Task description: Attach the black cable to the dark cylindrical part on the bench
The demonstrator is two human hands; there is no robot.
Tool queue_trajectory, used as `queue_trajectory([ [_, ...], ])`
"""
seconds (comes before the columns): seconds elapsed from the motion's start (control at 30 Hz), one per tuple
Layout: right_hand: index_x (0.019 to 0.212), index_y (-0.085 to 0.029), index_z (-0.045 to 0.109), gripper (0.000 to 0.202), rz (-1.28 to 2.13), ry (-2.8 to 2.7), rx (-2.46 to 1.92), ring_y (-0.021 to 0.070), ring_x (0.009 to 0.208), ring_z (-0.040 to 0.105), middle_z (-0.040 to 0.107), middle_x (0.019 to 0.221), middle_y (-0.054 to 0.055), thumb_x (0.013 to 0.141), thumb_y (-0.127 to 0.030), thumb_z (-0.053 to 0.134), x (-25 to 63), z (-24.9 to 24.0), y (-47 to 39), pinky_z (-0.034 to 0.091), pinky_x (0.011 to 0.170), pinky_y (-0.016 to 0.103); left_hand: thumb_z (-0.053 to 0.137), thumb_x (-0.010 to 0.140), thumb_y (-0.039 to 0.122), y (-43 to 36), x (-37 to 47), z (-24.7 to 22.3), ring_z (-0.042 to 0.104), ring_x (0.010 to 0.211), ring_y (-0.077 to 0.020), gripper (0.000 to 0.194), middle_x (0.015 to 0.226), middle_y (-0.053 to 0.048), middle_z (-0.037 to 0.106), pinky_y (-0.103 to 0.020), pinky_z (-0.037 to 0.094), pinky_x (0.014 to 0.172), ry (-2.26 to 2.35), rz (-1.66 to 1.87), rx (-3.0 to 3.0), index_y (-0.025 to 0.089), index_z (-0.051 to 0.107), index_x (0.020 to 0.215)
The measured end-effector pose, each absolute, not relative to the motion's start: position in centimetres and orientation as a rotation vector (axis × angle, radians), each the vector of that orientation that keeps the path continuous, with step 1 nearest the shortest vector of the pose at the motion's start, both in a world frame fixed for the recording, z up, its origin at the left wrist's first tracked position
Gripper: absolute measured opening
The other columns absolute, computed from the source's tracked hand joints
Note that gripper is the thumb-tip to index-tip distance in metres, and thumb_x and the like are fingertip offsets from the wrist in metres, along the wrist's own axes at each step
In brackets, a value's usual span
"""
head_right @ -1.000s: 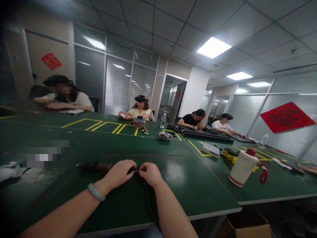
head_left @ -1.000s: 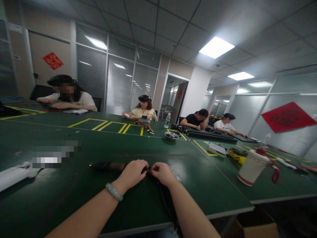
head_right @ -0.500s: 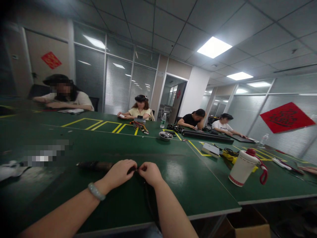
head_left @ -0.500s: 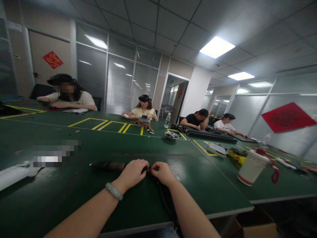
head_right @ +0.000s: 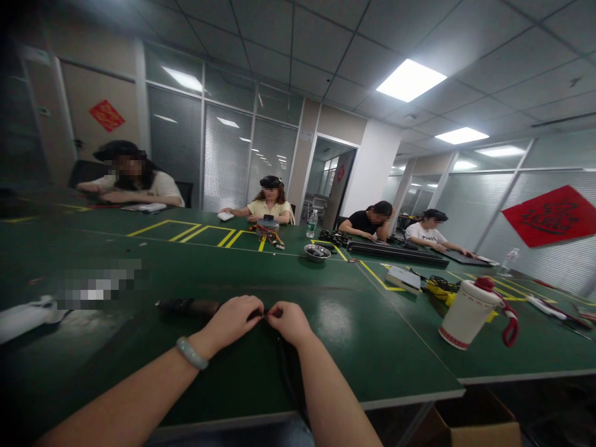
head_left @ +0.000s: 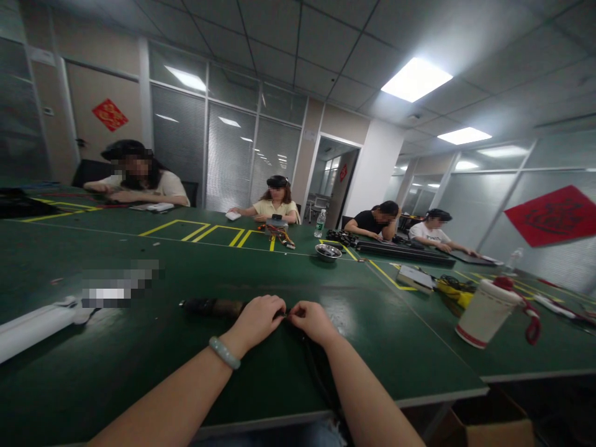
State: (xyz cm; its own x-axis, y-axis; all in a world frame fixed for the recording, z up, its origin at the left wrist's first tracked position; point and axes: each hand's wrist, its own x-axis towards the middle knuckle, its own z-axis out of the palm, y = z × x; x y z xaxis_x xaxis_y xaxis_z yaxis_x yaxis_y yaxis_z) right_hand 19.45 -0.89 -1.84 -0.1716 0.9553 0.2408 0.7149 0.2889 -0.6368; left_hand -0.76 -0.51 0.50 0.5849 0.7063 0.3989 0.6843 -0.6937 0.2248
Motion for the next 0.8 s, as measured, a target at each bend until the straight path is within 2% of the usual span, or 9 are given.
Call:
queue_trajectory([
  [0.33, 0.084, -0.018, 0.072, 0.027, 0.582, -1.954, -1.578, 0.0141, 0.067, 0.063, 0.071, 0.076, 0.002, 0.080, -0.044, 0.067, 19.8, -1.1, -1.4, 0.040, 0.057, 0.022, 0.055, 0.088, 0.025, -0.4, -0.7, 0.3, 0.058, 0.092, -0.0190, 0.010, 0.098, -0.003, 0.065, -0.033, 0.042, 0.082, 1.201, 0.749, 2.781, 0.022, 0.062, 0.095],
  [0.57, 0.085, -0.017, 0.071, 0.020, 0.750, -1.948, -1.518, 0.0139, 0.067, 0.064, 0.072, 0.075, 0.002, 0.082, -0.036, 0.064, 20.2, -1.0, -1.3, 0.043, 0.059, 0.021, 0.055, 0.087, 0.023, -0.2, -0.7, 0.2, 0.059, 0.093, -0.0196, 0.012, 0.099, -0.004, 0.065, -0.032, 0.043, 0.083, 1.188, 0.735, 2.821, 0.021, 0.062, 0.096],
  [0.8, 0.084, -0.018, 0.069, 0.017, 0.724, -1.944, -1.483, 0.0129, 0.065, 0.063, 0.071, 0.074, 0.001, 0.082, -0.033, 0.062, 20.1, -1.4, -1.1, 0.043, 0.058, 0.021, 0.054, 0.084, 0.017, -0.2, -0.7, 0.1, 0.059, 0.093, -0.0182, 0.016, 0.099, -0.002, 0.065, -0.032, 0.043, 0.085, 1.157, 0.764, 2.830, 0.023, 0.062, 0.096],
])
